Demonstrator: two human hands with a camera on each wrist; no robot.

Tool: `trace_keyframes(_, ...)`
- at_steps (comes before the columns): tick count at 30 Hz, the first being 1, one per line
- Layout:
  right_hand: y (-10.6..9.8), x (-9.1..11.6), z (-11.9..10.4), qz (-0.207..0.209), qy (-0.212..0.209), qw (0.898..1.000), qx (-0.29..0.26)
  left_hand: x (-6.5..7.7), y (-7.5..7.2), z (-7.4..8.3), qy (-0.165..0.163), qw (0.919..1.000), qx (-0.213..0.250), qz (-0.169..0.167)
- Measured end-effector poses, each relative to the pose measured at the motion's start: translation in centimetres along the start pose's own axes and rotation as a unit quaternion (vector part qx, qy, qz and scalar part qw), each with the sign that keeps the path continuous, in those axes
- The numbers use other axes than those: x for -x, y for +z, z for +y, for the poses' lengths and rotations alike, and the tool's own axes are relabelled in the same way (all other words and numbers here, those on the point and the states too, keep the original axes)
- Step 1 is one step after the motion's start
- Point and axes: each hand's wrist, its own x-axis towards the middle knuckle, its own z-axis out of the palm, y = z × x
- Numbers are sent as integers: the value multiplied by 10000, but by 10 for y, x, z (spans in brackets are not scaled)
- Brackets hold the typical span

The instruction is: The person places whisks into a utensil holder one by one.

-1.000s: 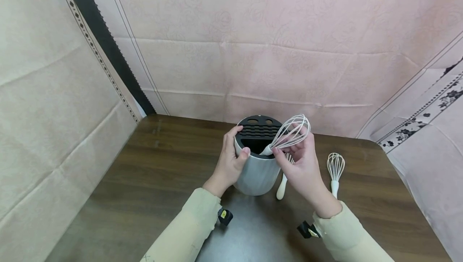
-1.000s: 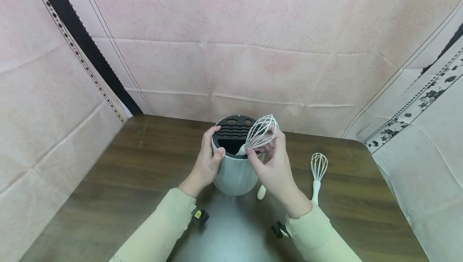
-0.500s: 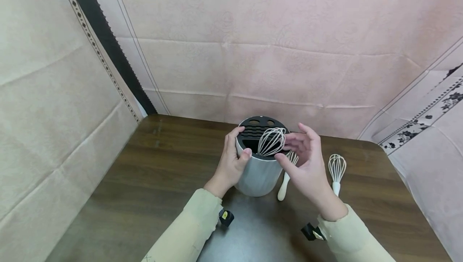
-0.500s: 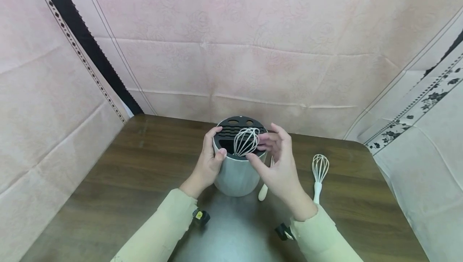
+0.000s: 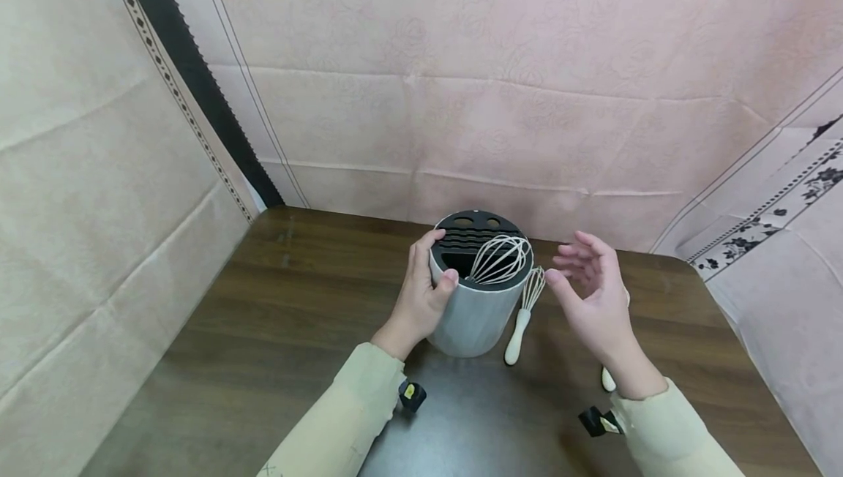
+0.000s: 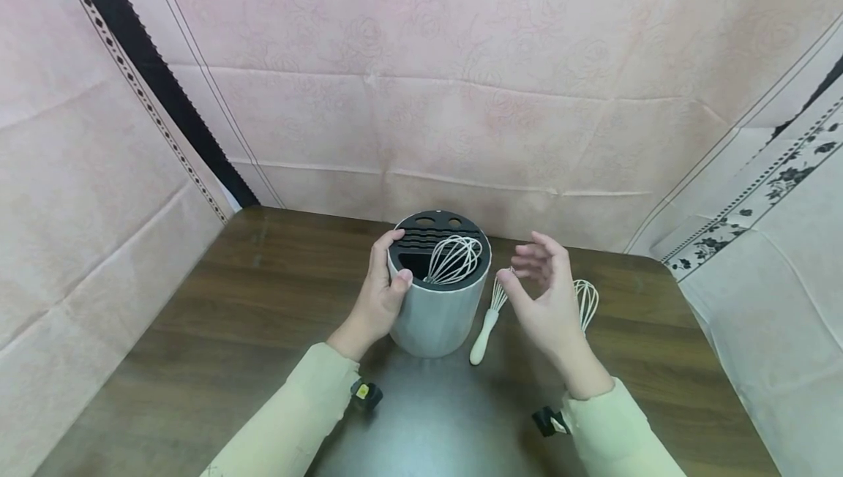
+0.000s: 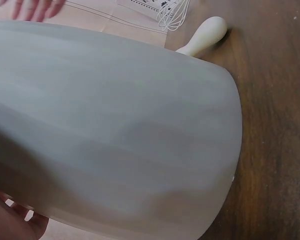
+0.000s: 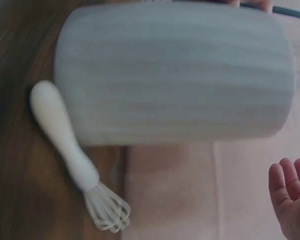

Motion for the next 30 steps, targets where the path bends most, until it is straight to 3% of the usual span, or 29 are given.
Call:
trace_keyframes(4,-9,3,27,-149,633,9961,588,0,-1,0,-43,10000,-4,-29)
trace_keyframes(7,-13,7,47,-290,1241,9873,946,0,-1,1,-49,10000,14,-53)
trace_keyframes(12,-17,9,69,-468,2357,9619,1301,1,-1,1,-36,10000,-16,-41)
trace_keyframes(17,-17,13,87,-793,3335,9307,1278,0,0,2,-34,10000,6,-36)
trace_keyframes(30,-7,18,124,-1564,4419,8770,1058,0,0,-1,-4,10000,60,-56)
